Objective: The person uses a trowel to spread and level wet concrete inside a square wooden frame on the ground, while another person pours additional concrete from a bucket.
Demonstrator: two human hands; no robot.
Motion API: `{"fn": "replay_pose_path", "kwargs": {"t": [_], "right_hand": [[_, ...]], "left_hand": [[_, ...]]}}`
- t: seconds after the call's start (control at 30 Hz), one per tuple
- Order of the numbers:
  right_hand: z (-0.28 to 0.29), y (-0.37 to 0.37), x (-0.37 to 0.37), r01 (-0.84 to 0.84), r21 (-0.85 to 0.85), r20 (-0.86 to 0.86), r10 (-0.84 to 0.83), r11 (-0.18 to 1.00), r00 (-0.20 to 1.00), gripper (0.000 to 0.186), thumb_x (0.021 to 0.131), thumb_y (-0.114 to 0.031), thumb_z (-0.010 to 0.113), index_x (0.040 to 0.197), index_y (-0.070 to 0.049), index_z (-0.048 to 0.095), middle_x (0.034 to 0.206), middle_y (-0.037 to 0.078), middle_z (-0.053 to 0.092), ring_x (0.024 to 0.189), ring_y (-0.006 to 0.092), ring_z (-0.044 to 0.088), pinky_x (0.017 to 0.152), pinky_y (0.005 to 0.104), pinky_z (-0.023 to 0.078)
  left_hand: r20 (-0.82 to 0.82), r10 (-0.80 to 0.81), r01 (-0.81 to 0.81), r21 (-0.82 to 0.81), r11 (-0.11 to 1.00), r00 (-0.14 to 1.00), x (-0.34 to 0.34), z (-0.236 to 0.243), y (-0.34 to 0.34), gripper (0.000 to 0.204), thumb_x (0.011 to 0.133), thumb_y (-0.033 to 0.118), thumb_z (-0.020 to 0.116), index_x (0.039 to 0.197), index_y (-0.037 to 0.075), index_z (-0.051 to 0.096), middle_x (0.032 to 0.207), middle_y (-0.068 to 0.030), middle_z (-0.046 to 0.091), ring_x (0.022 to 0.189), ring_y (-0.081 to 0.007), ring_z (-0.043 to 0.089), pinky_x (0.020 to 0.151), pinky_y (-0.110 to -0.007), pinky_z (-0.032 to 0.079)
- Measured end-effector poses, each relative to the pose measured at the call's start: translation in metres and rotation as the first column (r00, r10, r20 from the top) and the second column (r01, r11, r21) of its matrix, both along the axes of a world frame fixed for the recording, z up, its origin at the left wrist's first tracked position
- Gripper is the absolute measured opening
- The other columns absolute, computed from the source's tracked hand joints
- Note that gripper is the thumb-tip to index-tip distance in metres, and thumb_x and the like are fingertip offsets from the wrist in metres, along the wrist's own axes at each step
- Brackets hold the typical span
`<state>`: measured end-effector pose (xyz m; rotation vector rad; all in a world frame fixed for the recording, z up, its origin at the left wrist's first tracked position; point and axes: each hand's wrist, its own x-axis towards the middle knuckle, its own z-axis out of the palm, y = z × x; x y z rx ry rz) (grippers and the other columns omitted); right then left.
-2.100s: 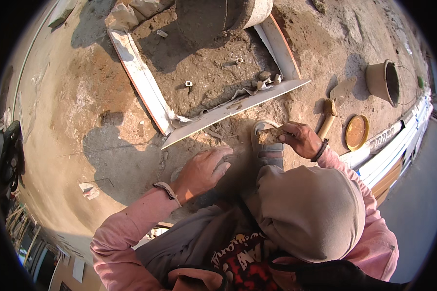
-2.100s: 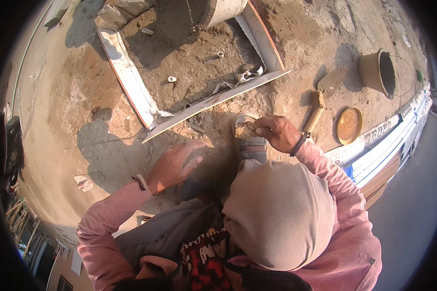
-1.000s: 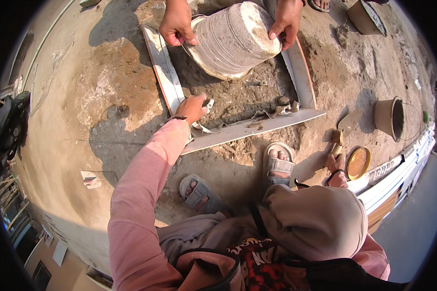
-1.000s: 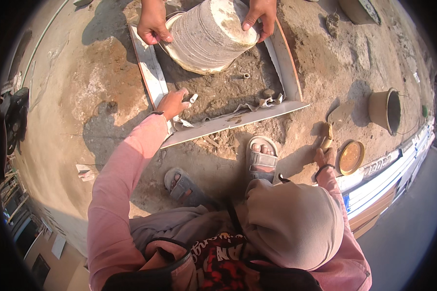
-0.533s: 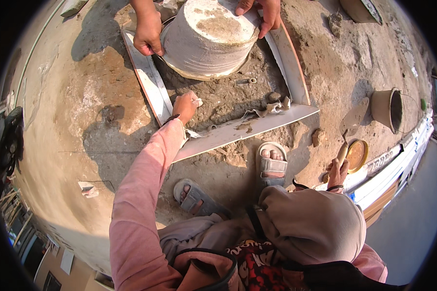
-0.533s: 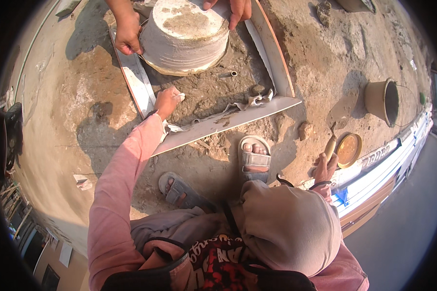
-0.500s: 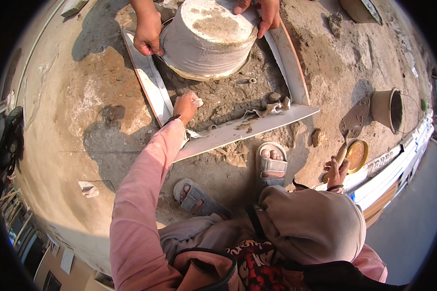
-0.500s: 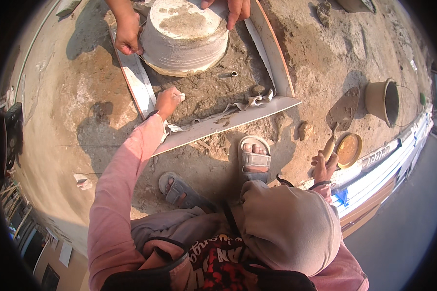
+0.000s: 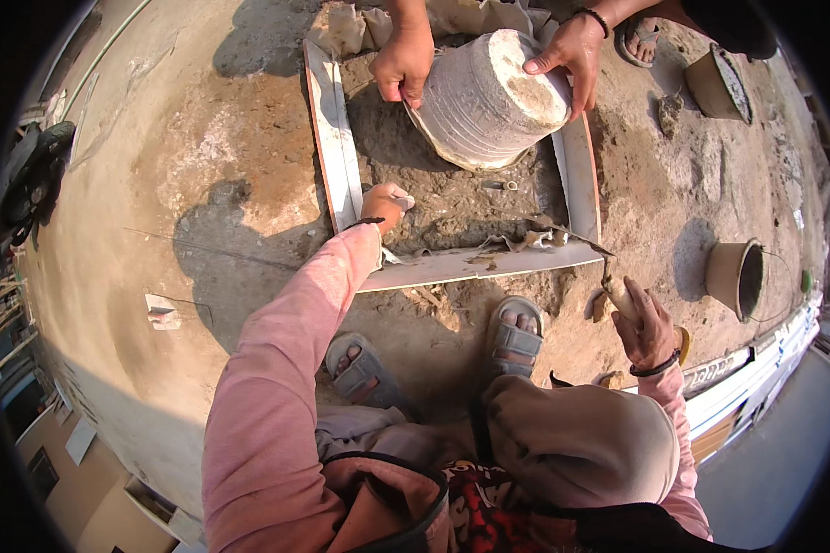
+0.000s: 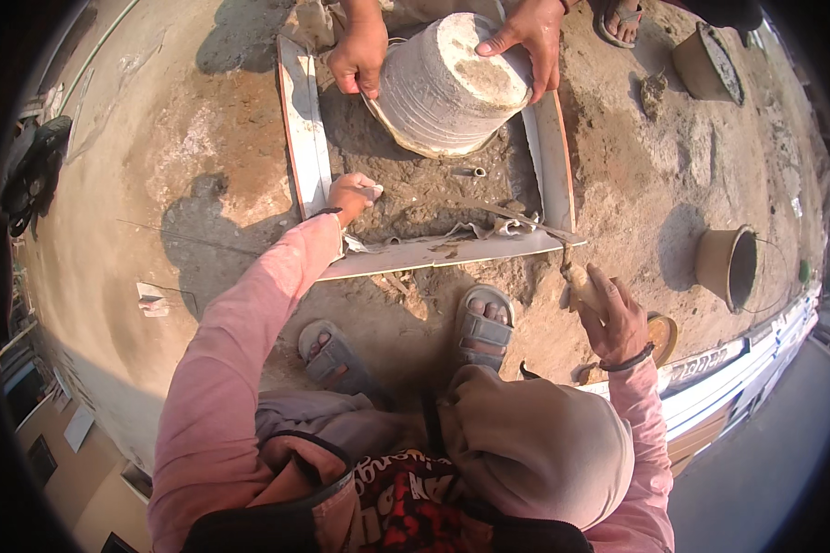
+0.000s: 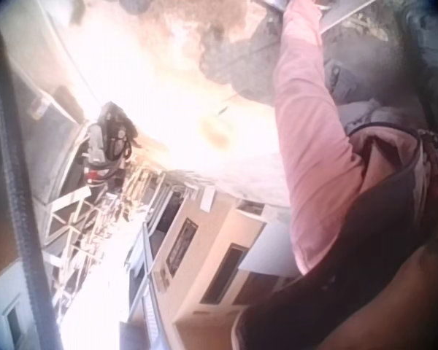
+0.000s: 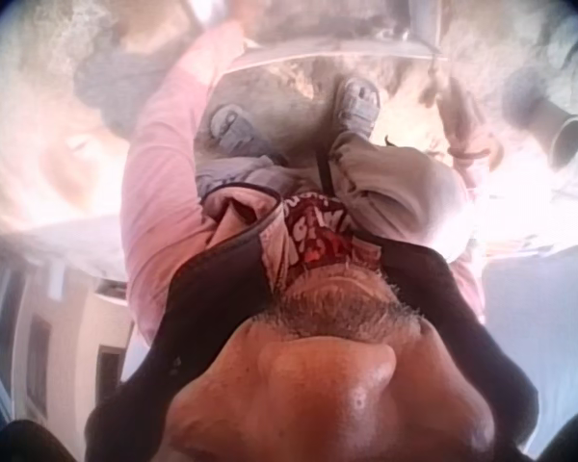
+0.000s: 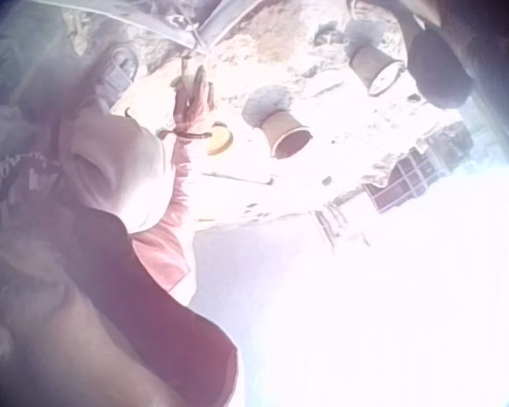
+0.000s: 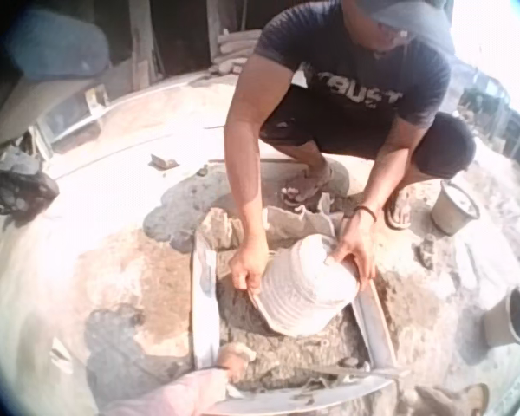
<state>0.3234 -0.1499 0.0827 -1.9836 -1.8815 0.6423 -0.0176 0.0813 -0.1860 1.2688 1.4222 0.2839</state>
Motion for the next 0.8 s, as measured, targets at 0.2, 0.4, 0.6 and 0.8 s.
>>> {"fn": "replay_pose_path", "kwargs": {"t": [0.2,0.4,0.6,0.8], "right_hand": [[-0.016,0.067,-0.038,-0.323,-0.054,0.115,0.327,0.945,0.938,0.056,0.081,-0.017,0.06,0.134,-0.012,0.043,0.085,0.012,0.057,0.068,0.0331,0.06,0.055,0.0409,0.049],[-0.063,0.104,-0.082,-0.378,-0.096,0.124,0.387,0.921,0.914,0.057,0.081,-0.01,0.055,0.136,-0.008,0.038,0.093,0.018,0.055,0.07,0.0365,0.059,0.058,0.0432,0.05],[-0.11,0.13,-0.115,-0.344,-0.101,0.23,0.358,0.934,0.905,0.063,0.083,-0.014,0.051,0.14,-0.005,0.026,0.104,0.024,0.051,0.071,0.038,0.062,0.059,0.0455,0.051],[-0.127,0.174,-0.119,-0.145,-0.264,0.319,0.228,0.954,0.92,0.066,0.086,-0.018,0.048,0.145,-0.013,0.017,0.117,0.028,0.047,0.08,0.0397,0.063,0.069,0.0458,0.053]], "left_hand": [[0.154,0.094,-0.072,-0.142,0.987,0.984,-0.01,-0.007,0.002,0.017,0.078,0.015,0.069,0.088,0.001,0.067,0.077,-0.0076,0.067,0.064,-0.0144,0.06,0.064,-0.028,0.048],[0.002,0.006,-0.006,0.005,1.0,1.0,-0.012,-0.017,0.0,0.023,0.077,0.016,0.072,0.087,-0.003,0.065,0.068,-0.0046,0.064,0.056,-0.0092,0.055,0.053,-0.025,0.043],[0.145,0.253,-0.227,-0.172,0.958,0.957,-0.006,-0.012,0.0,0.023,0.077,0.018,0.073,0.083,-0.002,0.064,0.068,-0.0051,0.064,0.055,-0.0092,0.054,0.053,-0.025,0.043],[-0.127,-0.125,0.115,-0.087,0.99,0.984,-0.01,-0.01,0.006,0.024,0.087,0.024,0.063,0.1,0.005,0.057,0.09,-0.0095,0.069,0.082,-0.0197,0.067,0.068,-0.035,0.051]]}}
